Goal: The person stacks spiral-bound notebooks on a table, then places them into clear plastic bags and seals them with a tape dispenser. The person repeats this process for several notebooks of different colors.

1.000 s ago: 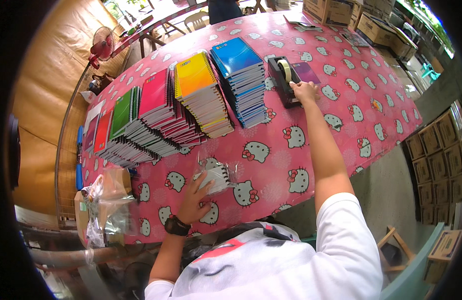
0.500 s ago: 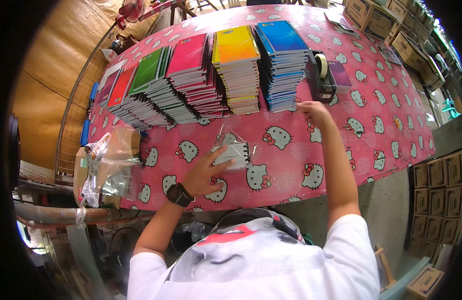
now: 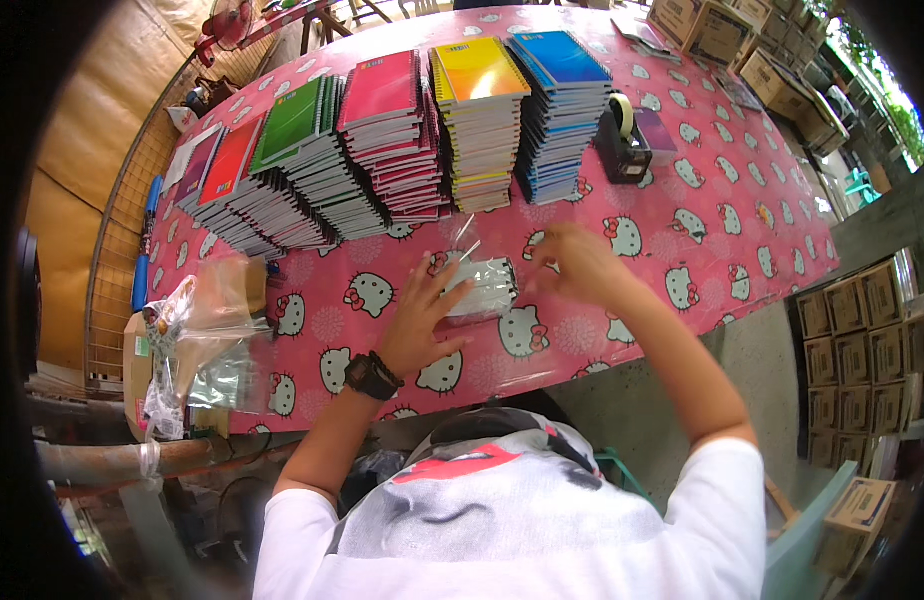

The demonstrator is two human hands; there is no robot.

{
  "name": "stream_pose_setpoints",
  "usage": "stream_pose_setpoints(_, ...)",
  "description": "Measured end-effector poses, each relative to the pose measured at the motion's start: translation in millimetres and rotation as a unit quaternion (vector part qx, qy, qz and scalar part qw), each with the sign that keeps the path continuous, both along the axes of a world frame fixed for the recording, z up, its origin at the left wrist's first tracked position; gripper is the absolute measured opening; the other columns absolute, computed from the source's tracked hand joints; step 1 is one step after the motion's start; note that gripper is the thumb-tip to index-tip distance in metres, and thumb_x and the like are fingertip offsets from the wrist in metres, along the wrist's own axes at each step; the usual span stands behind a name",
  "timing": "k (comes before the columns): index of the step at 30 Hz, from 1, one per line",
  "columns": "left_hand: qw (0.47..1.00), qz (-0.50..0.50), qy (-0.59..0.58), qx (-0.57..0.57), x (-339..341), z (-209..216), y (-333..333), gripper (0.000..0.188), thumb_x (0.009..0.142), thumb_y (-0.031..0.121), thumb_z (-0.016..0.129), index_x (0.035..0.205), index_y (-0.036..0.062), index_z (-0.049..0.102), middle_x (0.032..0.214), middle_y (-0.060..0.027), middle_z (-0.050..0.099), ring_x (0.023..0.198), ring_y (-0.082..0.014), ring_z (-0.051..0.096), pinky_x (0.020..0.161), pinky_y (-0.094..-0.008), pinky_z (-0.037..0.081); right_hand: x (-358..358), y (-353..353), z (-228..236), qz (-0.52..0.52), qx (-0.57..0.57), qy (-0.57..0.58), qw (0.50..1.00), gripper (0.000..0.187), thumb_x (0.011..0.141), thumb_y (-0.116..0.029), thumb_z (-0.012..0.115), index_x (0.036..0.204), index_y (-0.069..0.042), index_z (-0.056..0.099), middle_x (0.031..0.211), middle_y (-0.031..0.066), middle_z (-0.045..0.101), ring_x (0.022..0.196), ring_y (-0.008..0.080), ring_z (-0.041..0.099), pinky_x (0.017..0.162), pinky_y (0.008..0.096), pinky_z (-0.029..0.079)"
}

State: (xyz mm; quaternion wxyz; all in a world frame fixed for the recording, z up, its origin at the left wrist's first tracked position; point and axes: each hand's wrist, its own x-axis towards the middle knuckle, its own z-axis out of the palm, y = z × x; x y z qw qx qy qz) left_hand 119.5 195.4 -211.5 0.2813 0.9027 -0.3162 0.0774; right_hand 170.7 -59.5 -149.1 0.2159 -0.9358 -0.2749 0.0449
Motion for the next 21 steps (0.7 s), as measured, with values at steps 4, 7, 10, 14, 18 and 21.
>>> stream_pose_setpoints(4, 0.991, 0.053, -0.086, -0.092, -2, -29, -9, 0.065, 0.064, 0.019, 0.076, 0.125, 0.0181, 0.053, 0.142, -0.0086, 0.034, 0.132, -0.0382, 0.024, 0.104, -0.0533, 0.024, -40, 30, -24, 0.118, 0.196, -0.096, 0.969, 0.025, 0.066, -0.019, 0.076, 0.088, -0.009, 0.068, 0.093, 0.0088, 0.058, 0.091, 0.0251, 0.053, 0.080, 0.0323, 0.043)
stream_pose_setpoints(7, 0.985, 0.078, -0.087, -0.123, -3, -23, -20, 0.063, 0.063, 0.017, 0.078, 0.122, 0.0132, 0.055, 0.140, -0.0107, 0.037, 0.132, -0.0369, 0.025, 0.106, -0.0496, 0.023, -31, 47, -35, 0.006, 0.388, -0.119, 0.914, 0.017, 0.073, -0.018, 0.071, 0.086, -0.008, 0.068, 0.090, 0.0083, 0.057, 0.084, 0.0231, 0.053, 0.075, 0.0318, 0.042)
stream_pose_setpoints(10, 0.968, 0.150, -0.042, -0.199, -3, -16, -24, 0.078, 0.058, 0.021, 0.081, 0.128, 0.0112, 0.048, 0.138, -0.0116, 0.040, 0.131, -0.0358, 0.027, 0.107, -0.0461, 0.023, 2, 36, -33, -0.177, 0.522, 0.012, 0.835, 0.013, 0.077, -0.015, 0.068, 0.087, -0.007, 0.068, 0.087, 0.0068, 0.057, 0.083, 0.0204, 0.052, 0.077, 0.0312, 0.041)
stream_pose_setpoints(14, 0.947, 0.178, 0.044, -0.264, 6, -13, -29, 0.098, 0.051, 0.024, 0.085, 0.136, 0.0125, 0.036, 0.132, -0.0120, 0.043, 0.129, -0.0357, 0.029, 0.107, -0.0448, 0.023, 21, 23, -62, -0.068, 0.372, 0.231, 0.896, 0.014, 0.078, -0.017, 0.066, 0.087, -0.007, 0.068, 0.088, 0.0068, 0.061, 0.084, 0.0202, 0.053, 0.078, 0.0305, 0.041)
stream_pose_setpoints(18, 0.979, 0.122, 0.115, -0.115, 15, -15, -17, 0.107, 0.051, 0.024, 0.086, 0.140, 0.0151, 0.027, 0.135, -0.0103, 0.036, 0.130, -0.0356, 0.025, 0.108, -0.0451, 0.022, 6, 24, -39, 0.129, 0.343, -0.016, 0.930, 0.014, 0.077, -0.016, 0.066, 0.087, -0.007, 0.069, 0.091, 0.0046, 0.063, 0.088, 0.0220, 0.052, 0.079, 0.0326, 0.041)
stream_pose_setpoints(21, 0.995, 0.089, 0.032, -0.035, 11, -16, -16, 0.108, 0.057, 0.025, 0.084, 0.142, 0.0184, 0.019, 0.140, -0.0089, 0.029, 0.130, -0.0341, 0.025, 0.109, -0.0425, 0.022, 13, 11, -43, 0.136, 0.372, -0.002, 0.918, 0.018, 0.076, -0.016, 0.066, 0.093, -0.008, 0.069, 0.094, 0.0039, 0.063, 0.093, 0.0241, 0.050, 0.083, 0.0376, 0.040)
